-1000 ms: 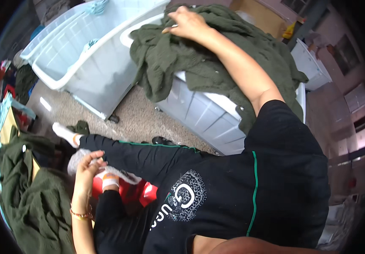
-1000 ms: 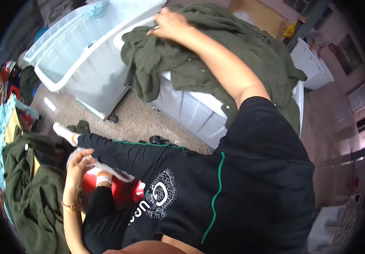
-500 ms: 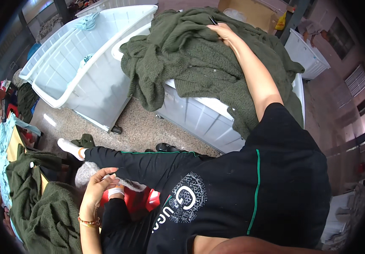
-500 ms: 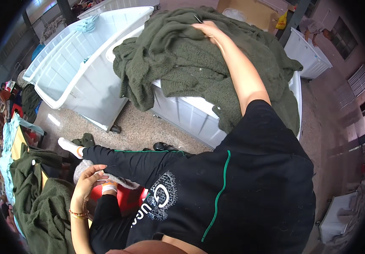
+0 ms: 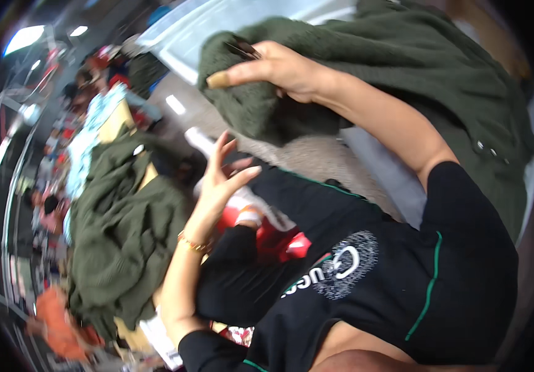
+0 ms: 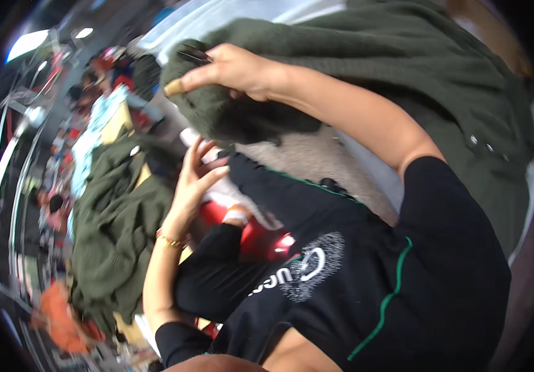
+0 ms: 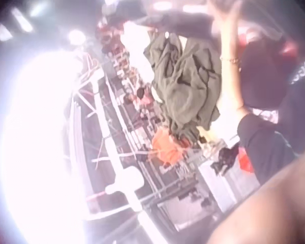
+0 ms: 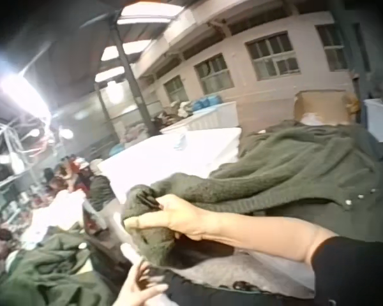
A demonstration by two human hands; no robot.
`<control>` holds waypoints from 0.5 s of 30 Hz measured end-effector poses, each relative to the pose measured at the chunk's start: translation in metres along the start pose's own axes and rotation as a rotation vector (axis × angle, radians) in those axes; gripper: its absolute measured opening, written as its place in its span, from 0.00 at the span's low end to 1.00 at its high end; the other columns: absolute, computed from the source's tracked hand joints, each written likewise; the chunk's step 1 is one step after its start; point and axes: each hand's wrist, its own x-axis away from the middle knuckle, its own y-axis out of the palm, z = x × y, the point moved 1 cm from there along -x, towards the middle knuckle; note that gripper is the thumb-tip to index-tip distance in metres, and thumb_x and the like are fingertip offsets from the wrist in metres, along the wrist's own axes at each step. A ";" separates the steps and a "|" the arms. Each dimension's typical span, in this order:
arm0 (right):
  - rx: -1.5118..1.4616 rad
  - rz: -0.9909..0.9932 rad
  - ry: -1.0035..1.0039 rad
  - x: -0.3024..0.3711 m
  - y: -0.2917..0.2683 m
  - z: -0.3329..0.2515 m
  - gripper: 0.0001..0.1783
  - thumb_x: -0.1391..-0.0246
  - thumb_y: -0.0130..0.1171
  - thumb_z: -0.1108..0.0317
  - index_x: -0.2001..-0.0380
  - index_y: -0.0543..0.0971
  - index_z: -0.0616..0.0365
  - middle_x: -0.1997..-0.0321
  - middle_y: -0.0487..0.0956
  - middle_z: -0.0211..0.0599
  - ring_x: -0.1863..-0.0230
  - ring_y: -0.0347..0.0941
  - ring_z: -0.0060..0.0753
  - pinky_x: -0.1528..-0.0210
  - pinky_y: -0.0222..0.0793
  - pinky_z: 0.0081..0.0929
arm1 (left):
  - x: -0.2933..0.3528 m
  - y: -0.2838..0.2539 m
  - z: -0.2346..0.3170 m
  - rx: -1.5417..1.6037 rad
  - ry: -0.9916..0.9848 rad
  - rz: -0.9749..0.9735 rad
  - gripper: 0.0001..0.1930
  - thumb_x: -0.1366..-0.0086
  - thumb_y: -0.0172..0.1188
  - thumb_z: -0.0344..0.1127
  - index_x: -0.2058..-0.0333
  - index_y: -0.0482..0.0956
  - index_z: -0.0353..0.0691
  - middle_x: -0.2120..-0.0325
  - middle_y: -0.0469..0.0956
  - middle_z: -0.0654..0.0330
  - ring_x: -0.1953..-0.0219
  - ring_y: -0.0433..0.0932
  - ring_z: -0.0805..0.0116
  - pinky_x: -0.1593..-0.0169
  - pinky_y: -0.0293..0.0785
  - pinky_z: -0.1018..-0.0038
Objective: The person writes in a notebook with a pen and trims loose threads around buttons on green knitted garments using thread snips.
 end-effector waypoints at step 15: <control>-0.568 -0.329 0.308 -0.046 0.121 0.052 0.17 0.36 0.56 0.57 0.53 0.79 0.57 0.66 0.82 0.23 0.82 0.69 0.07 0.89 0.54 0.07 | 0.054 -0.098 0.034 -0.071 -0.082 0.108 0.24 0.39 0.68 0.30 0.45 0.75 0.34 0.52 0.78 0.62 0.50 0.75 0.72 0.45 0.72 0.73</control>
